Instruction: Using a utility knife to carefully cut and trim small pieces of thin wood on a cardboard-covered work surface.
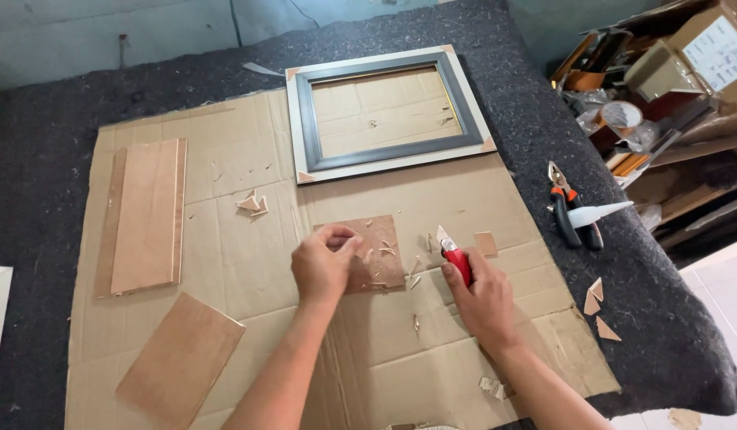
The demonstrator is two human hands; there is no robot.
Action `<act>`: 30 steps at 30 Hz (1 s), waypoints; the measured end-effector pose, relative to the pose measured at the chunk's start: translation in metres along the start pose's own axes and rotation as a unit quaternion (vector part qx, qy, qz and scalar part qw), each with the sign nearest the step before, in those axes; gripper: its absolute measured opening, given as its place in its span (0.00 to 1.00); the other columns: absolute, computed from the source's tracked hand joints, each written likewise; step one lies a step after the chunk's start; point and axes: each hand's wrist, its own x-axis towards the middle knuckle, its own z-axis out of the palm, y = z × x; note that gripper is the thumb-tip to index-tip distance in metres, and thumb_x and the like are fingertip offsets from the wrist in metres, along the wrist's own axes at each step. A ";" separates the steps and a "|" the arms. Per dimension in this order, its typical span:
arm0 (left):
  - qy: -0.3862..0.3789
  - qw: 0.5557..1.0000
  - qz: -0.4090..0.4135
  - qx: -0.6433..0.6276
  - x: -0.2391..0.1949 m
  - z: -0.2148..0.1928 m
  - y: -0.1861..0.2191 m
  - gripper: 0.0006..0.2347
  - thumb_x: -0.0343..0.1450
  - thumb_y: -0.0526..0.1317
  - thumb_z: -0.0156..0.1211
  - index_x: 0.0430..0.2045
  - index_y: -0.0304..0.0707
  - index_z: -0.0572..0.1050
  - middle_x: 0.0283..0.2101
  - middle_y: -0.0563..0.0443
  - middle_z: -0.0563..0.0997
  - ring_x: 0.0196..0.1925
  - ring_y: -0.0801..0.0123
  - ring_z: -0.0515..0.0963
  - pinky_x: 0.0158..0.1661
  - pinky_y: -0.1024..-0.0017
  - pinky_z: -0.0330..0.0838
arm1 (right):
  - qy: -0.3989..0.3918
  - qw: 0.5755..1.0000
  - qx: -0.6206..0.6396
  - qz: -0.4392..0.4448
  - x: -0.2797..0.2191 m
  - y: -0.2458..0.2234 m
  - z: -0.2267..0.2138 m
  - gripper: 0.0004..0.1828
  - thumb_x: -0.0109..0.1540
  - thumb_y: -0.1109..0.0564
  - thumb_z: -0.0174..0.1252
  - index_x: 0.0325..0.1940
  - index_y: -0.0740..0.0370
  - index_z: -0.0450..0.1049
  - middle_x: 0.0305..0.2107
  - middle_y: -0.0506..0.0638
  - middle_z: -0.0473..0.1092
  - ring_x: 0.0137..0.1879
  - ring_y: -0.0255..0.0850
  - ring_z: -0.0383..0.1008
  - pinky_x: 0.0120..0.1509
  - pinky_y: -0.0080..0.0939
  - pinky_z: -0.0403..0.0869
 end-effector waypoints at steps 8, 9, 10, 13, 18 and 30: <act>-0.062 0.991 0.012 -0.115 -0.021 0.011 0.016 0.05 0.55 0.40 0.65 0.21 0.50 0.78 0.24 0.57 0.80 0.29 0.73 0.80 0.31 0.78 0.72 | 0.003 1.000 0.014 -0.009 -0.002 -0.006 -0.003 0.18 0.56 0.39 0.48 0.31 0.56 0.66 0.20 0.60 0.65 0.31 0.58 0.68 0.36 0.50 0.65; -0.020 0.994 0.036 -0.098 -0.013 0.011 0.017 0.05 0.55 0.41 0.65 0.21 0.50 0.78 0.24 0.55 0.80 0.29 0.70 0.80 0.31 0.75 0.73 | 0.007 1.000 0.014 -0.013 -0.001 -0.006 -0.002 0.18 0.56 0.39 0.48 0.31 0.55 0.66 0.19 0.60 0.65 0.31 0.58 0.68 0.36 0.50 0.65; -0.019 0.994 0.036 -0.098 -0.004 0.010 0.014 0.05 0.55 0.41 0.65 0.21 0.50 0.78 0.24 0.55 0.80 0.29 0.70 0.80 0.31 0.75 0.73 | 0.006 1.000 0.014 -0.015 -0.001 -0.006 -0.002 0.18 0.56 0.39 0.48 0.31 0.55 0.66 0.19 0.60 0.65 0.31 0.58 0.68 0.36 0.50 0.65; 0.013 0.998 0.026 -0.060 0.017 0.012 0.007 0.05 0.56 0.43 0.63 0.21 0.54 0.77 0.24 0.61 0.80 0.30 0.72 0.79 0.33 0.77 0.72 | -0.002 1.000 -0.003 -0.005 -0.002 -0.006 -0.002 0.17 0.56 0.39 0.48 0.31 0.55 0.66 0.21 0.60 0.66 0.33 0.57 0.69 0.37 0.49 0.66; -0.107 0.991 0.038 -0.064 -0.009 0.016 0.027 0.04 0.55 0.42 0.64 0.19 0.53 0.77 0.23 0.60 0.80 0.29 0.71 0.80 0.31 0.77 0.73 | 0.002 1.000 -0.006 0.005 -0.003 -0.010 -0.004 0.17 0.56 0.39 0.49 0.32 0.53 0.66 0.21 0.58 0.67 0.33 0.57 0.70 0.38 0.50 0.67; -0.062 0.985 0.153 0.041 0.028 -0.003 -0.026 0.05 0.63 0.43 0.55 0.28 0.59 0.77 0.31 0.61 0.80 0.38 0.67 0.78 0.38 0.71 0.73 | -0.016 0.999 -0.009 0.039 0.005 0.001 0.002 0.20 0.52 0.34 0.50 0.37 0.48 0.68 0.25 0.57 0.70 0.37 0.55 0.71 0.41 0.48 0.67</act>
